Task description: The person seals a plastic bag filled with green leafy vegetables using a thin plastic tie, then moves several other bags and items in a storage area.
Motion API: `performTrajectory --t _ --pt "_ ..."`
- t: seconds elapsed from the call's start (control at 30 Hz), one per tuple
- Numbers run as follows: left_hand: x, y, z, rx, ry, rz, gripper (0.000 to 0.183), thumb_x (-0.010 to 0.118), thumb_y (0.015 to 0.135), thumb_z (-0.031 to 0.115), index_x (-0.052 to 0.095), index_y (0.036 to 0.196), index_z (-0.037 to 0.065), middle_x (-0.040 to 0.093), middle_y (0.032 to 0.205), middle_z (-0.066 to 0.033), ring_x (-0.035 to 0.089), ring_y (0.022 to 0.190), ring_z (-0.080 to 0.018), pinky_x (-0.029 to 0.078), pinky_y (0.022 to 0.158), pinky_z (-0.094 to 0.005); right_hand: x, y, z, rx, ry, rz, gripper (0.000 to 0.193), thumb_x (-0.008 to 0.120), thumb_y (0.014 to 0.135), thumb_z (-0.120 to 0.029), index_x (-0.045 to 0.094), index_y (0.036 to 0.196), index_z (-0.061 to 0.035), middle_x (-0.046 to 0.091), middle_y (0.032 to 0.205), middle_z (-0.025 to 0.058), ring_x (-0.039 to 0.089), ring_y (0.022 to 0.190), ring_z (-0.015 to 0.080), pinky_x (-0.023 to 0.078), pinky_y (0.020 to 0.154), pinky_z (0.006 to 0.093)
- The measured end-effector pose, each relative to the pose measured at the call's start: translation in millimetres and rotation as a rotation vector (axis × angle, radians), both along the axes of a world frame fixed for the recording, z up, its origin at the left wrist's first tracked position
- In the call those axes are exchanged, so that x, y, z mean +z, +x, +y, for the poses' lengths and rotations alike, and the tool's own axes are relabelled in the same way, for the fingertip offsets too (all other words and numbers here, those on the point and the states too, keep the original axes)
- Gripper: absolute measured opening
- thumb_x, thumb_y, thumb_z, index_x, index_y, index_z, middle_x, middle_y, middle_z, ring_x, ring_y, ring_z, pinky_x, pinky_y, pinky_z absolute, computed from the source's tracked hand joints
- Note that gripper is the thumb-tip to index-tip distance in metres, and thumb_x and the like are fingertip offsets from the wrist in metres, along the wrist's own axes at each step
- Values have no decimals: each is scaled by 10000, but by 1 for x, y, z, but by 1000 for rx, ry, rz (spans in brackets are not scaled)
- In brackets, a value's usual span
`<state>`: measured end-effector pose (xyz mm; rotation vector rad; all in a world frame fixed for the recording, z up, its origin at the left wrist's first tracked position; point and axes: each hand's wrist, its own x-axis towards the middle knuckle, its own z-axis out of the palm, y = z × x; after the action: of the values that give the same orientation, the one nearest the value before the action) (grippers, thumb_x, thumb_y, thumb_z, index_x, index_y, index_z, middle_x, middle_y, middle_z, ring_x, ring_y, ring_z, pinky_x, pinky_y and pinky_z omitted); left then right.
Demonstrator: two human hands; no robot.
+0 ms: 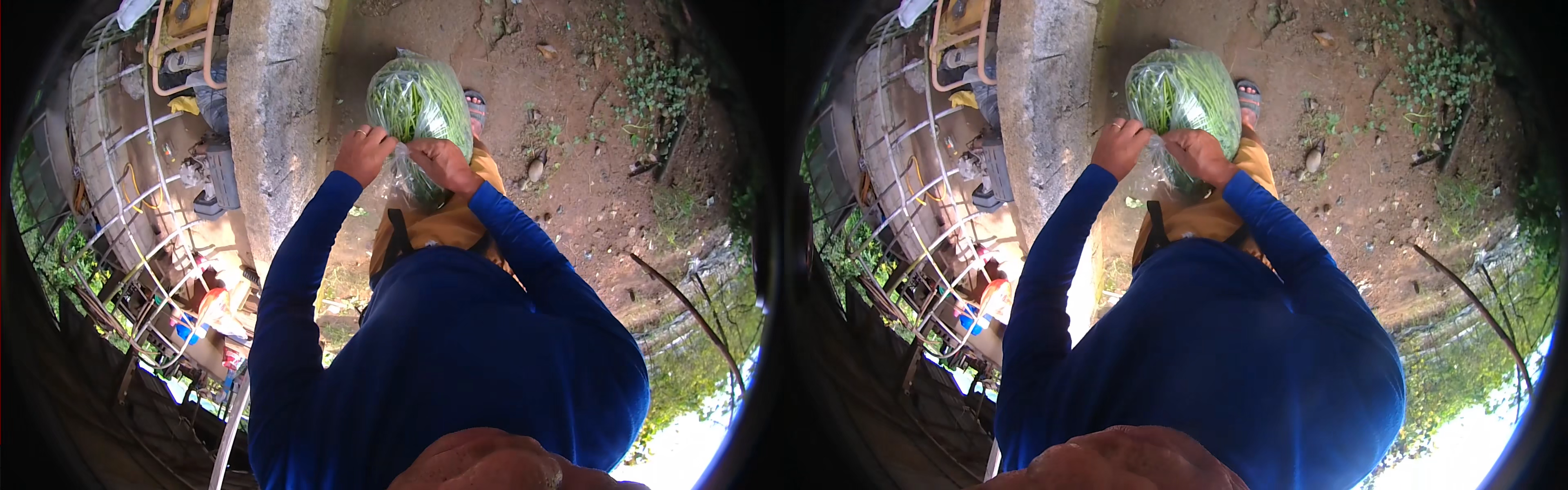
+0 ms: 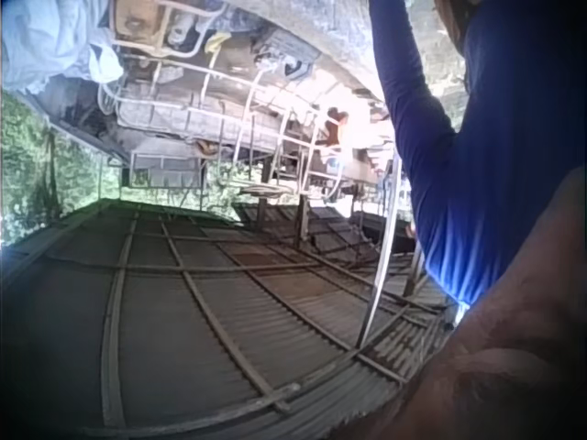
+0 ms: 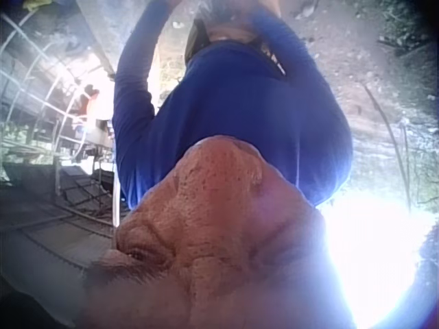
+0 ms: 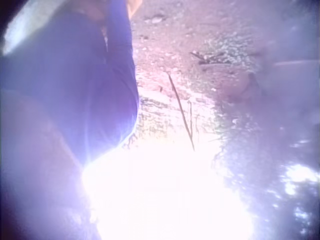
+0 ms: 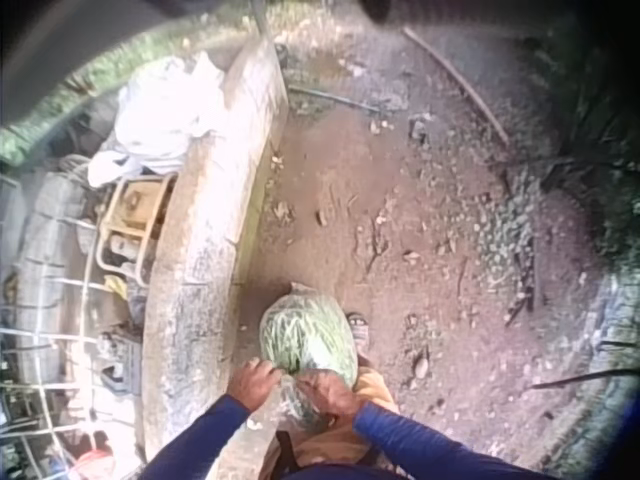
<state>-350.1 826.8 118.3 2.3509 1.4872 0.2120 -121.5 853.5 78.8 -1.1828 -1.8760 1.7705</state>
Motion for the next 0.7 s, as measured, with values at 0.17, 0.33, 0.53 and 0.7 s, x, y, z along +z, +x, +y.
performTrajectory --t 0.17,0.33,0.53,0.7 --pt "5 4 12 35 -177 1 109 643 841 135 665 947 121 617 944 -82 604 908 -333 488 776 -460 -4 -4 0 -81 -36 -16 199 638 979 -247 721 996 -68 704 865 176 688 790 369 533 712 425" --pt "16 24 25 110 -345 48 242 605 951 319 668 876 98 694 870 -135 667 861 -366 506 754 -490 1 1 3 -20 67 -184 238 638 971 -290 719 963 -66 717 878 186 693 801 393 544 726 460" --pt "-9 31 22 271 -426 61 370 581 980 386 698 777 99 730 803 -154 713 764 -382 556 715 -514 7 -8 8 79 113 -325 240 638 966 -286 699 1051 -71 715 851 190 697 811 396 545 738 470" --pt "-22 27 31 292 -542 123 397 553 994 430 726 824 115 732 881 -166 703 845 -408 555 776 -531 15 -5 -4 15 176 -261 266 606 972 -237 628 1176 -68 710 902 206 696 833 404 551 740 485"
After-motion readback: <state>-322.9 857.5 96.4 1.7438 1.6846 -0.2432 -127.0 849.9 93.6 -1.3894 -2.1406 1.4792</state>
